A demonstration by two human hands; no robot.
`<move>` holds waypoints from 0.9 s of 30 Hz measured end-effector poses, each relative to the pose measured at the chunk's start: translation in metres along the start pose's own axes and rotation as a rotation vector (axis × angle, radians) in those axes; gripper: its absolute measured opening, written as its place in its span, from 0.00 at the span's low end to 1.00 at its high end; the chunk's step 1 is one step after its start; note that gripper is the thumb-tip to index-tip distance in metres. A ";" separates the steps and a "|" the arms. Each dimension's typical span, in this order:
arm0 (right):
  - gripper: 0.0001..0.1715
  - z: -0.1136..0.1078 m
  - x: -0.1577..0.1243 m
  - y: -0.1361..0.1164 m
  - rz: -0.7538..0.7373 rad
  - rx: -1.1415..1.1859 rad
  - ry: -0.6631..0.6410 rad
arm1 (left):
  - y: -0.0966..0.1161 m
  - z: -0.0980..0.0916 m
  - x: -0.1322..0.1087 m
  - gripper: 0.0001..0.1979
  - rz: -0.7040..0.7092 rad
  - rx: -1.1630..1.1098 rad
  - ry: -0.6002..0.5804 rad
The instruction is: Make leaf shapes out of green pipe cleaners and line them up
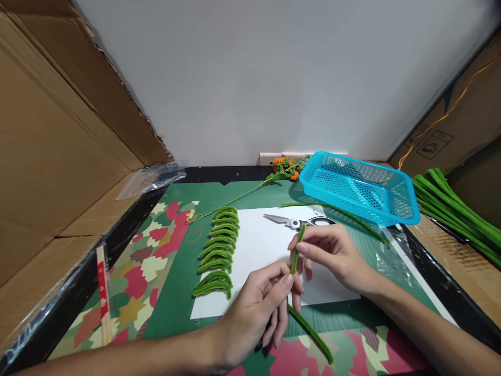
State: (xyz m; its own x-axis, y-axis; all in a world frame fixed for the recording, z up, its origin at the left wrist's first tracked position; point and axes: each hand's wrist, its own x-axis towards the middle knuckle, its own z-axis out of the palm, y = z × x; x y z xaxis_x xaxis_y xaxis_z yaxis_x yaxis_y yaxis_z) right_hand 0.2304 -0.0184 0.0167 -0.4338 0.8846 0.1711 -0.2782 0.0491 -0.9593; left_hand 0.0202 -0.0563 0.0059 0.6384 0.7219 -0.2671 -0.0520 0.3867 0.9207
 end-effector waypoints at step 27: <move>0.18 -0.002 -0.010 -0.004 -0.382 -0.476 -0.034 | -0.003 -0.002 -0.003 0.16 0.091 0.167 0.115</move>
State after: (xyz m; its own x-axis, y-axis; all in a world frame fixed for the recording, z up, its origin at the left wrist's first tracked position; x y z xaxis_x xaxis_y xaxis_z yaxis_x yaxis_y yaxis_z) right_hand 0.2372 -0.0269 0.0184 -0.4084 0.7484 0.5226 -0.0092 0.5692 -0.8222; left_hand 0.0169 -0.0582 0.0032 0.5449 0.8137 -0.2024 0.0288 0.2231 0.9744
